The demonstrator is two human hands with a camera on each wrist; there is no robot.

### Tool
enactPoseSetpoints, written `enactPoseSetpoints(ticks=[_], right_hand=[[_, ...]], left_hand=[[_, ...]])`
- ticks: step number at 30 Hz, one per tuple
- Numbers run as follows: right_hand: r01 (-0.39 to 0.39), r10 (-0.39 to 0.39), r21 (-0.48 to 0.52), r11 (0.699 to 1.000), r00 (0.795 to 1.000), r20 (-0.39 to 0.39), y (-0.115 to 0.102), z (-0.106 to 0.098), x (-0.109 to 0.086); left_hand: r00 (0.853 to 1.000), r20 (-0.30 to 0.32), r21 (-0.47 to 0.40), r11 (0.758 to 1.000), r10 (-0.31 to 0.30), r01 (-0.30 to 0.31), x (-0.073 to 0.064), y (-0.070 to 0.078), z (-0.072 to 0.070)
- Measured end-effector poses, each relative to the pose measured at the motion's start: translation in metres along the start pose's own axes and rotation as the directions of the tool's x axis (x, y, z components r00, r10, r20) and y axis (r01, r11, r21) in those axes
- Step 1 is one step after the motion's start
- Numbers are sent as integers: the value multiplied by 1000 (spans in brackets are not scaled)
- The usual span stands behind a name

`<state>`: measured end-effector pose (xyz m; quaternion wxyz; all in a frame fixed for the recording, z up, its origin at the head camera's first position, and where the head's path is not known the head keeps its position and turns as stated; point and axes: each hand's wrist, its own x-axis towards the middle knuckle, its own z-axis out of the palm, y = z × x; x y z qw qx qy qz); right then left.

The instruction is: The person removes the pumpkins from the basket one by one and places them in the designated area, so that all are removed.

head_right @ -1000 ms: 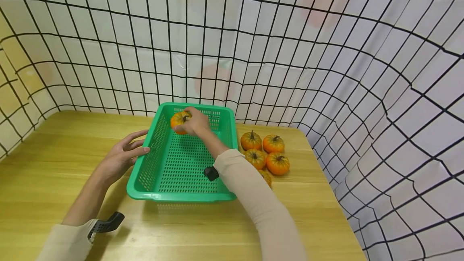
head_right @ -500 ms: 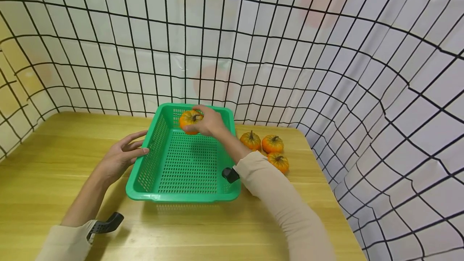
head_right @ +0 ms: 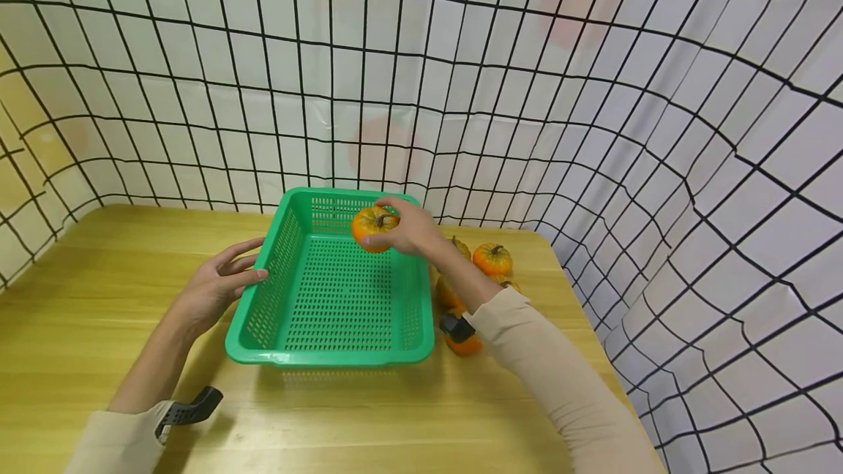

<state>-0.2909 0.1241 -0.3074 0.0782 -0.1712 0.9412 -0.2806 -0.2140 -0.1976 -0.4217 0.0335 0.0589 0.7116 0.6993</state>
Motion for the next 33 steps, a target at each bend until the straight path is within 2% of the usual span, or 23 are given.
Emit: enactPoseSetpoints(ticks=[14, 22, 33], right_hand=[[-1, 1, -14, 1000, 1000, -14, 30, -28, -44], [-52, 52, -23, 998, 999, -3, 55, -36, -62], [-56, 56, -88, 995, 998, 1, 88, -46, -89]], left_hand=[[1000, 18, -23, 1000, -4, 5, 1, -1, 0], [1000, 11, -47, 999, -1, 2, 0, 0, -2], [1000, 21, -37, 999, -3, 3, 2, -2, -2]])
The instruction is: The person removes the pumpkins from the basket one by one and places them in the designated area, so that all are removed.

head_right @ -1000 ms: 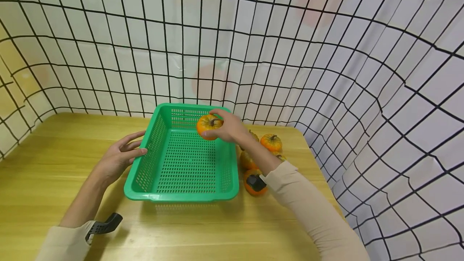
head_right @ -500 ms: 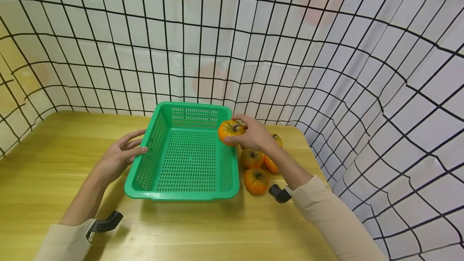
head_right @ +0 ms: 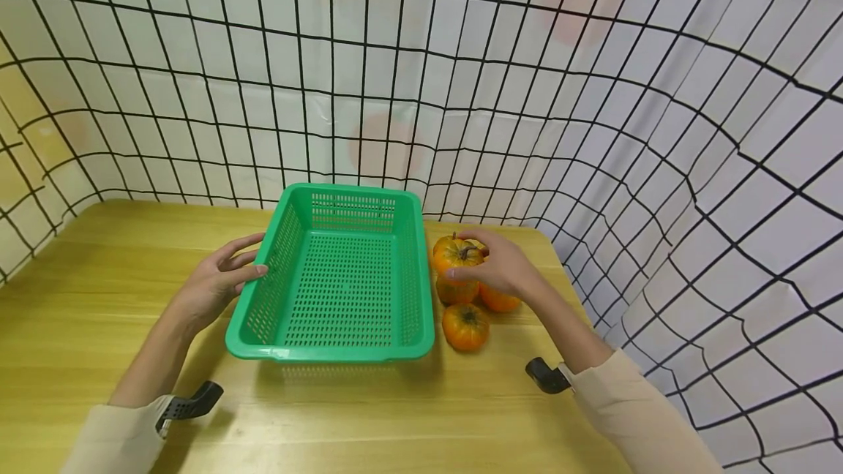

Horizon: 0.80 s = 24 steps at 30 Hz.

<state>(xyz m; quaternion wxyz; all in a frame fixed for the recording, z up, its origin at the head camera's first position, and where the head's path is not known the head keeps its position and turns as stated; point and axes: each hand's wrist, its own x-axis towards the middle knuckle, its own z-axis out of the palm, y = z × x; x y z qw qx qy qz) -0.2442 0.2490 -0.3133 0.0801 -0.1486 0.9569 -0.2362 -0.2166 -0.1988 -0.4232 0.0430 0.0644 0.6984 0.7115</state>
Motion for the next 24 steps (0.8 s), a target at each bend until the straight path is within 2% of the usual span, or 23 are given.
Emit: enactPoseSetpoints(ticks=[9, 21, 24], right_hand=[[-51, 51, -8, 999, 998, 25, 24, -4, -17], [-123, 123, -6, 992, 986, 115, 54, -8, -39], [-140, 135, 24, 990, 981, 141, 61, -6, -44]], left_hand=[[1000, 11, -17, 1000, 1, 0, 0, 0, 0], [1000, 8, -26, 1000, 2, -1, 1, -3, 0], [1000, 5, -25, 1000, 1, -1, 1, -2, 0]])
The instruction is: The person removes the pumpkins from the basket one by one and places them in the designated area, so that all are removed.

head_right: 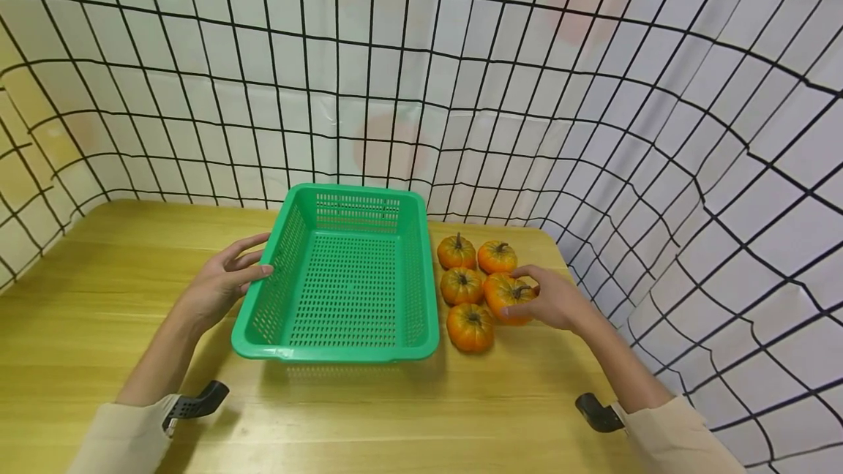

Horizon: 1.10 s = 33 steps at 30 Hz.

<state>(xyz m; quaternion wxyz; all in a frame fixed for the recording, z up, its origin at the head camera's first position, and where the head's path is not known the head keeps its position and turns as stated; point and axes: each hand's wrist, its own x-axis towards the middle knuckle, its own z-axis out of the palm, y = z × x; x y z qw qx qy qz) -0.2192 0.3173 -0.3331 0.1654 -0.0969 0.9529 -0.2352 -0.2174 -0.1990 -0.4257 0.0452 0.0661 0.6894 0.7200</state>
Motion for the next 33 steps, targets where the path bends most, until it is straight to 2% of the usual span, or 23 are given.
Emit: enactPoseSetpoints(ticks=[6, 17, 24, 33], right_hand=[[-32, 31, 23, 999, 999, 28, 13, 5, -6], [-21, 17, 85, 996, 999, 46, 32, 21, -8], [-16, 14, 54, 998, 999, 34, 36, 29, -9], [-15, 9, 132, 991, 999, 44, 41, 36, -8]], left_hand=[[1000, -4, 3, 1000, -3, 3, -1, 1, 1], [1000, -7, 5, 1000, -1, 1, -1, 1, -1], [1000, -5, 7, 1000, 0, 0, -1, 1, -1], [1000, -5, 9, 1000, -2, 2, -2, 4, 1]])
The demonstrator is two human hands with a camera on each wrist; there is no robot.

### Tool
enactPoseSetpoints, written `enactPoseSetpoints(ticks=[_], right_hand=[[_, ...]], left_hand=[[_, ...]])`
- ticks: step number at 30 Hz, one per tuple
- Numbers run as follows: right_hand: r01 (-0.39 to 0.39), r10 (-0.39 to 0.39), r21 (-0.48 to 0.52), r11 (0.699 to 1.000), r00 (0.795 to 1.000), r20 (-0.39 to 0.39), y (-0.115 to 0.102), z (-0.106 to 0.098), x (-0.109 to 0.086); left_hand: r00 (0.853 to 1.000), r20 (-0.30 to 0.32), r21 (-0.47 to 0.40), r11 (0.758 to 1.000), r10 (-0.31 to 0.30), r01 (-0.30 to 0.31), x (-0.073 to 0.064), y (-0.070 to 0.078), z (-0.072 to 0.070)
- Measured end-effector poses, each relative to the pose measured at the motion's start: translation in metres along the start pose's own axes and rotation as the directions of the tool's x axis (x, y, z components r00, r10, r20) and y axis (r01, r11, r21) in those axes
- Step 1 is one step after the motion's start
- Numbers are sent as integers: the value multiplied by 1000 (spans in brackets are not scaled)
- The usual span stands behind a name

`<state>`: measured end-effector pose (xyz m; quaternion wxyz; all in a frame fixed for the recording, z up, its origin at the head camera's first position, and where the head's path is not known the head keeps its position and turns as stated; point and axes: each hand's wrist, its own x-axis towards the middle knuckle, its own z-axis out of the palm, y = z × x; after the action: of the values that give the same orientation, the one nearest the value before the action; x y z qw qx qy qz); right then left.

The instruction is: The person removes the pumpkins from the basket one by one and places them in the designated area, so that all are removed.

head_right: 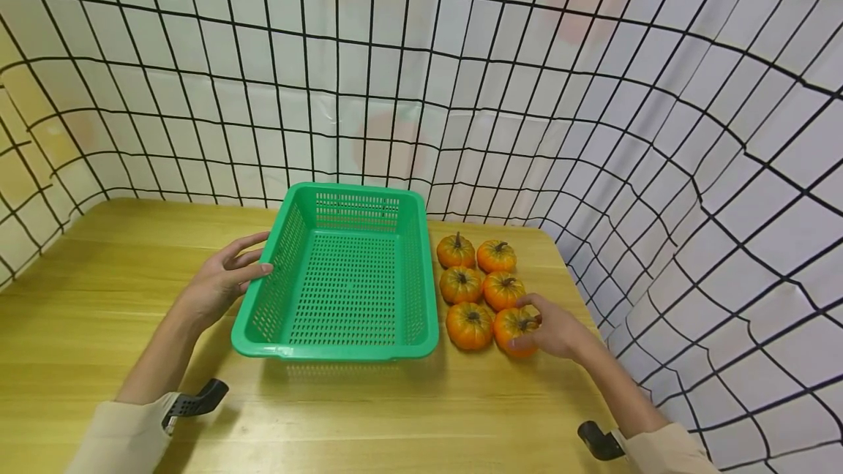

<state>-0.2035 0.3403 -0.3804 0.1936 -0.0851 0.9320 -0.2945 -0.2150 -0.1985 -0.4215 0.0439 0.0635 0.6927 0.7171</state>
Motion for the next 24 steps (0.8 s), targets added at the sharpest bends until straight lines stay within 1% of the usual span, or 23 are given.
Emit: enactPoseSetpoints(ticks=[14, 24], right_hand=[[-20, 20, 44, 999, 1000, 7, 5, 2, 4], [-40, 38, 67, 997, 999, 34, 5, 0, 3]], left_hand=[[1000, 3, -5, 1000, -1, 1, 1, -4, -2], [1000, 0, -9, 1000, -9, 9, 1, -2, -2]])
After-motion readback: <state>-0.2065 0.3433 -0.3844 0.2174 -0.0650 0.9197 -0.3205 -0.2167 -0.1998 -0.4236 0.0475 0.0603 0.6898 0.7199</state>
